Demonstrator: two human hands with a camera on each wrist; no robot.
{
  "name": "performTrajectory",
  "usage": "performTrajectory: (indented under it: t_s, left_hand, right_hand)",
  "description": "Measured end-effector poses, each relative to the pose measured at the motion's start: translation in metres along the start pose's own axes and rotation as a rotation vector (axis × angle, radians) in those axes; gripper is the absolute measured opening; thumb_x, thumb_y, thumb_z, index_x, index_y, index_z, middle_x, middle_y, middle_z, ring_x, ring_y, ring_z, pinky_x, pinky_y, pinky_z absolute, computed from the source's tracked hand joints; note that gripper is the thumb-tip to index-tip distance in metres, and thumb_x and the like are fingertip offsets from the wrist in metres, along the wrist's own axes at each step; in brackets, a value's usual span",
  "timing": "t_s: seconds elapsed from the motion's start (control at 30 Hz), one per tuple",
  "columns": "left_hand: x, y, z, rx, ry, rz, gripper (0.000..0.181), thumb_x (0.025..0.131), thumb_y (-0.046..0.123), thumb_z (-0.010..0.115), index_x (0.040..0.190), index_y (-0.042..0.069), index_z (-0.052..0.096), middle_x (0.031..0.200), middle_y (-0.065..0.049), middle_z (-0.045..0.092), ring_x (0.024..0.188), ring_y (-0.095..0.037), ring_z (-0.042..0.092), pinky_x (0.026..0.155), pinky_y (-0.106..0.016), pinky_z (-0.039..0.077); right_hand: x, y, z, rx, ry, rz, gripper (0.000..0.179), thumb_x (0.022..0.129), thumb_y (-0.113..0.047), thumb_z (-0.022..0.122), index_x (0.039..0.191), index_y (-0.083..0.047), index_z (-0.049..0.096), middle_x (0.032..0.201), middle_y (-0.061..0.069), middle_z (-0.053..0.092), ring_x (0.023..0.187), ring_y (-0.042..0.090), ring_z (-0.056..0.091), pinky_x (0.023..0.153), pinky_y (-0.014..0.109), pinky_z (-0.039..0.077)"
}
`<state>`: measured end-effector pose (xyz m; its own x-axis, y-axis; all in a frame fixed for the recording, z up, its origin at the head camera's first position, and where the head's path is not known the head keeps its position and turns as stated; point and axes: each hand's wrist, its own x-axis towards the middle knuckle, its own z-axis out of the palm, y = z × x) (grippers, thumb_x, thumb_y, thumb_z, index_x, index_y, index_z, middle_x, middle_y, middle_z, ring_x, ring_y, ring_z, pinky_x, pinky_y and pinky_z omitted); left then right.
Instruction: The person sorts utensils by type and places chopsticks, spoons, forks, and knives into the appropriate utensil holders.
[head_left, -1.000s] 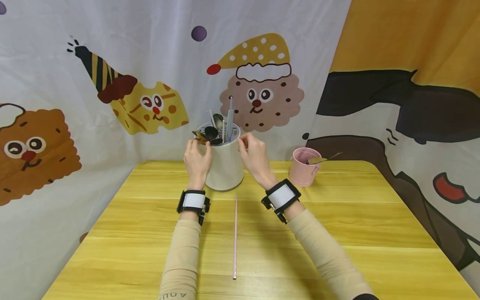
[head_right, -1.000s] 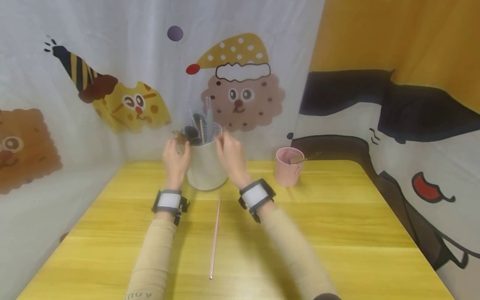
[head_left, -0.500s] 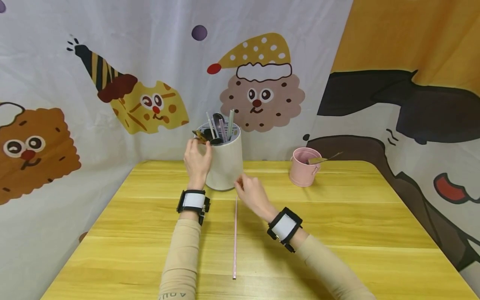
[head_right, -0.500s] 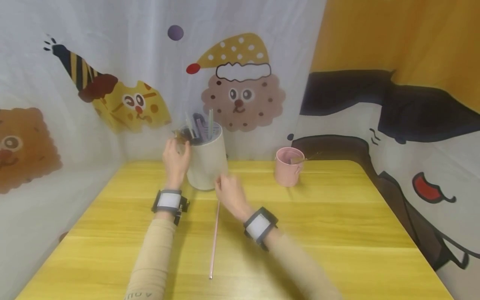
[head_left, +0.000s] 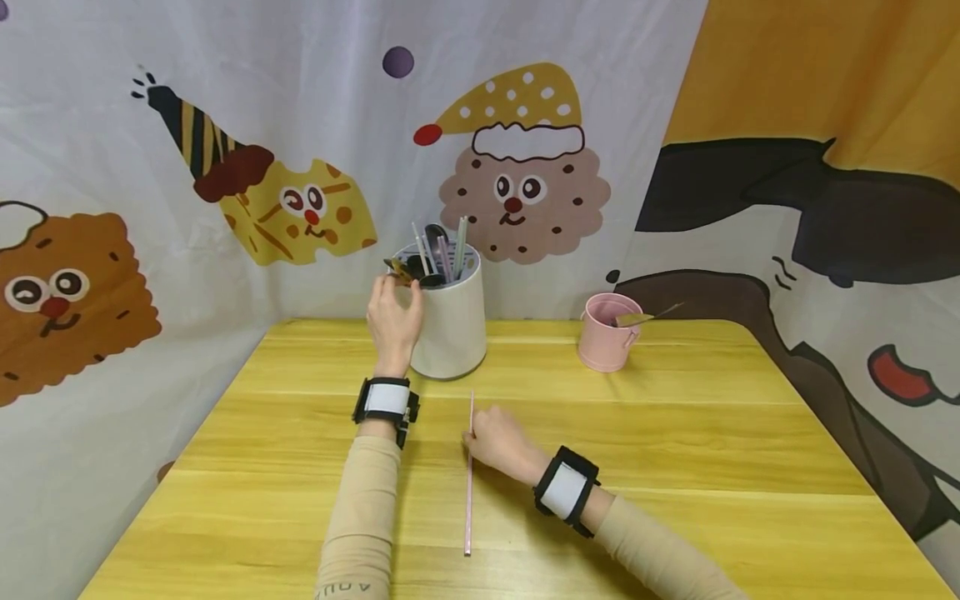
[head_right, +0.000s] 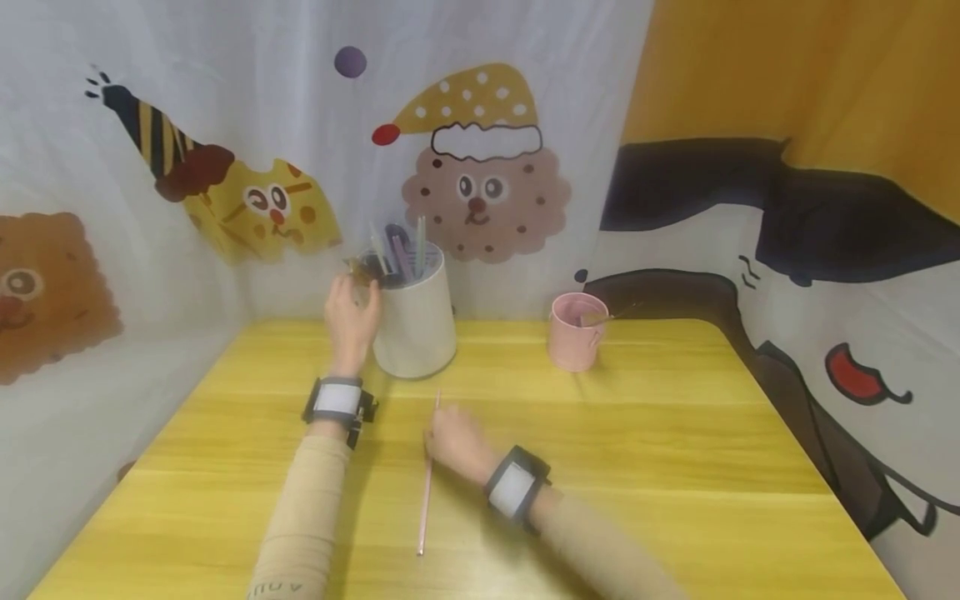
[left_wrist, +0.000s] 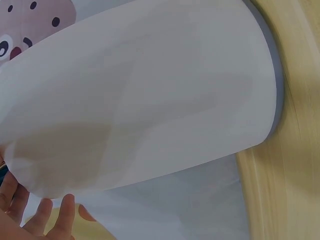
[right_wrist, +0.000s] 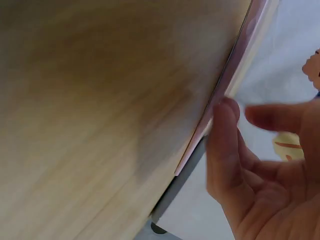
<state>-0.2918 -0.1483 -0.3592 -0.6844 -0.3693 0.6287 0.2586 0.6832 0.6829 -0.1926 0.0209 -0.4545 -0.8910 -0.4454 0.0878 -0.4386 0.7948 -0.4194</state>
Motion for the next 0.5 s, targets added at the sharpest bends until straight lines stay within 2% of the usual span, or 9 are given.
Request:
performTrajectory:
  t_s: [0.17,0.43,0.5]
  left_hand:
    - [0.0013,0.0003,0.0011,-0.005,0.013,0.005,0.034,0.091,0.027,0.057,0.107,-0.002,0.063,0.110,-0.017,0.063,0.095,-0.035,0.063,0.084,-0.042,0.051]
    - [0.0015,0.0005,0.0038,0.005,0.016,0.006,0.033,0.091,0.027,0.057,0.106,-0.002,0.063,0.109,-0.017,0.062,0.095,-0.035,0.063,0.084,-0.043,0.051]
    - [0.0019,0.0006,0.0045,0.011,0.018,0.005,0.034,0.091,0.027,0.057,0.107,-0.002,0.063,0.109,-0.017,0.062,0.095,-0.036,0.063,0.084,-0.043,0.051]
  right_hand:
    - [-0.0028,-0.0038,0.0009,-0.009,-0.093,0.025,0.039,0.087,-0.015,0.062,0.051,-0.012,0.046,0.044,-0.008,0.033,0.036,0.002,0.030,0.033,0.015,0.024]
    - [-0.0036,-0.0088,-0.0015,-0.011,-0.149,0.052,0.031,0.085,-0.008,0.062,0.055,-0.008,0.054,0.045,-0.005,0.037,0.037,0.004,0.032,0.034,0.015,0.025]
    - [-0.0029,-0.0093,-0.0033,0.017,-0.163,0.072,0.028,0.085,-0.007,0.062,0.057,-0.006,0.057,0.045,-0.004,0.041,0.036,0.005,0.036,0.034,0.015,0.027]
